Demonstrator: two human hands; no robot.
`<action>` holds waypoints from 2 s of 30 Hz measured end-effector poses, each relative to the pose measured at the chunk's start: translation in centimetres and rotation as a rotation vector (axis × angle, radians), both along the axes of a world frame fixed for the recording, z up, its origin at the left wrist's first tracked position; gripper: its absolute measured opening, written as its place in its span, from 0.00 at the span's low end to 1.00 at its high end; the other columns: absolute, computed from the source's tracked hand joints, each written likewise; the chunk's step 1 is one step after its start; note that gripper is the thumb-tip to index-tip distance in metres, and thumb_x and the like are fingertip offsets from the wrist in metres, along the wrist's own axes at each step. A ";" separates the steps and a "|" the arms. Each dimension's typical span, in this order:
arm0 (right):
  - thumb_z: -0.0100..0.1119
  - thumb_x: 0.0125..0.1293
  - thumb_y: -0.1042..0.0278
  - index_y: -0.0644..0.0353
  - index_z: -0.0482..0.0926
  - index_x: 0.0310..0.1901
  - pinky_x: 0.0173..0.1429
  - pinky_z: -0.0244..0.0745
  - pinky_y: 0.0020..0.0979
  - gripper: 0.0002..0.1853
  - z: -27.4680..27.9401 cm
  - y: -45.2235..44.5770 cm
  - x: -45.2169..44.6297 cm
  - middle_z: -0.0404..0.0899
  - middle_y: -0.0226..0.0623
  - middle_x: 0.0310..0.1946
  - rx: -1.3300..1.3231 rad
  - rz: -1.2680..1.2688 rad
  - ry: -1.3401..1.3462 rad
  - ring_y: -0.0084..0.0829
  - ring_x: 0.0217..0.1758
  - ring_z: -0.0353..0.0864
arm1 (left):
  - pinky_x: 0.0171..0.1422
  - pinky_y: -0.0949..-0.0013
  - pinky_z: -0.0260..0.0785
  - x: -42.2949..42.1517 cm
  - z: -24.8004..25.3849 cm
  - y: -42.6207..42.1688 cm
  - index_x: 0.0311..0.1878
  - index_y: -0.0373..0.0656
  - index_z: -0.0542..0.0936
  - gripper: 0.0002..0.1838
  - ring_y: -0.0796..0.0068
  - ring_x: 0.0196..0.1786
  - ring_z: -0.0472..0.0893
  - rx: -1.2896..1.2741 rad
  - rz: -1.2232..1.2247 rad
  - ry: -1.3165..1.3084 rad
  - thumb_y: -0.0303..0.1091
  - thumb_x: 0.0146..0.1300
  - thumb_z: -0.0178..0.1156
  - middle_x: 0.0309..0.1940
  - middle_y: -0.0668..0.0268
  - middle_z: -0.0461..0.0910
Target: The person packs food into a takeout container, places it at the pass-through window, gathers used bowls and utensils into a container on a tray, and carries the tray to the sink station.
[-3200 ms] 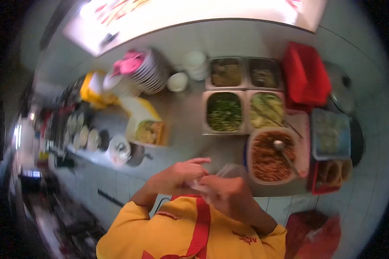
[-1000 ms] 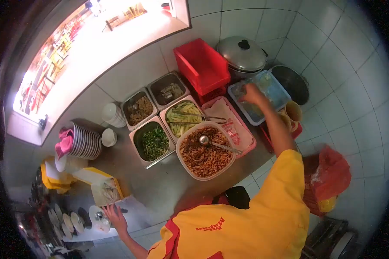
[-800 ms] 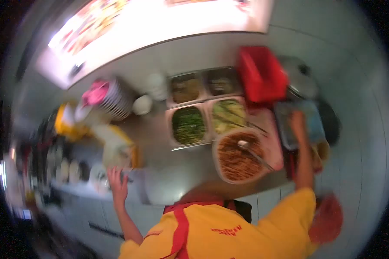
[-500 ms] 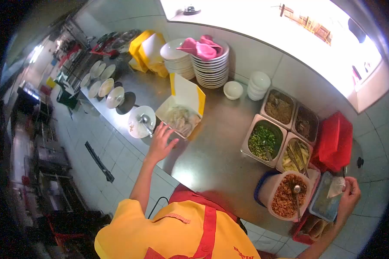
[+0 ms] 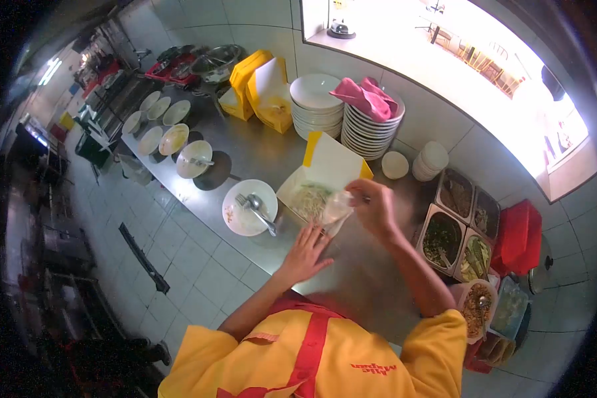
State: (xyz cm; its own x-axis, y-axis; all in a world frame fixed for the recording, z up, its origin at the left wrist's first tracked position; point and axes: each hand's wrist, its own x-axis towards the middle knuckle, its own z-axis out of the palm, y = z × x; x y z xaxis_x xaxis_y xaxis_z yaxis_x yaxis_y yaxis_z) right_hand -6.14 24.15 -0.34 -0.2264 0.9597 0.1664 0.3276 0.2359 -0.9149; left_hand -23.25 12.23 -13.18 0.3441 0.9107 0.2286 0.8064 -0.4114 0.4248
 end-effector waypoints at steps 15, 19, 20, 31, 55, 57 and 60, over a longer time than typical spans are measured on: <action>0.61 0.58 0.75 0.64 0.79 0.38 0.36 0.74 0.35 0.06 1.9 1.1 -12.1 0.78 0.46 0.28 0.444 0.021 -0.180 0.43 0.30 0.79 | 0.73 0.49 0.50 -5.0 2.4 1.6 0.62 0.40 0.69 0.32 0.45 0.69 0.57 -0.017 -0.160 -0.077 0.54 0.61 0.57 0.63 0.48 0.63; 0.62 0.59 0.71 0.62 0.78 0.40 0.38 0.73 0.35 0.09 4.4 -3.9 -4.3 0.77 0.43 0.27 0.447 -0.033 -0.291 0.41 0.32 0.78 | 0.69 0.54 0.57 -6.5 4.1 5.5 0.60 0.37 0.69 0.29 0.48 0.64 0.64 -0.300 0.001 -0.235 0.43 0.60 0.62 0.60 0.50 0.67; 0.62 0.59 0.71 0.62 0.78 0.40 0.38 0.73 0.35 0.09 4.2 -5.6 -2.1 0.77 0.43 0.27 0.440 -0.088 -0.311 0.41 0.32 0.78 | 0.69 0.55 0.57 -7.0 4.8 6.6 0.61 0.36 0.68 0.31 0.46 0.65 0.64 -0.263 0.100 -0.218 0.42 0.58 0.63 0.61 0.48 0.66; 0.62 0.62 0.65 0.62 0.79 0.42 0.38 0.75 0.31 0.11 5.7 -23.0 17.7 0.81 0.39 0.29 -0.064 -0.552 -0.217 0.28 0.32 0.80 | 0.58 0.58 0.68 -8.3 0.1 13.6 0.56 0.32 0.74 0.30 0.45 0.53 0.75 -0.095 0.195 0.163 0.21 0.44 0.66 0.50 0.44 0.76; 0.66 0.56 0.67 0.65 0.79 0.37 0.31 0.68 0.31 0.11 -3.5 -24.5 47.7 0.77 0.40 0.22 0.058 -0.977 -0.273 0.28 0.24 0.75 | 0.57 0.56 0.66 -5.8 1.2 14.9 0.49 0.34 0.77 0.25 0.45 0.51 0.75 0.131 0.167 0.209 0.25 0.44 0.69 0.45 0.47 0.78; 0.66 0.56 0.67 0.65 0.79 0.37 0.32 0.69 0.33 0.12 -4.3 -21.6 47.8 0.77 0.41 0.24 0.034 -0.863 -0.336 0.31 0.26 0.76 | 0.56 0.56 0.68 -7.7 0.4 15.6 0.48 0.33 0.78 0.24 0.46 0.50 0.76 -0.109 0.193 0.281 0.24 0.44 0.69 0.45 0.47 0.78; 0.68 0.53 0.65 0.66 0.79 0.37 0.38 0.72 0.39 0.14 -2.3 -16.5 46.3 0.79 0.46 0.32 -0.004 -0.640 -0.388 0.40 0.34 0.79 | 0.55 0.57 0.69 -7.2 1.1 15.4 0.49 0.34 0.79 0.25 0.47 0.50 0.77 -0.028 0.191 0.238 0.24 0.43 0.69 0.46 0.46 0.79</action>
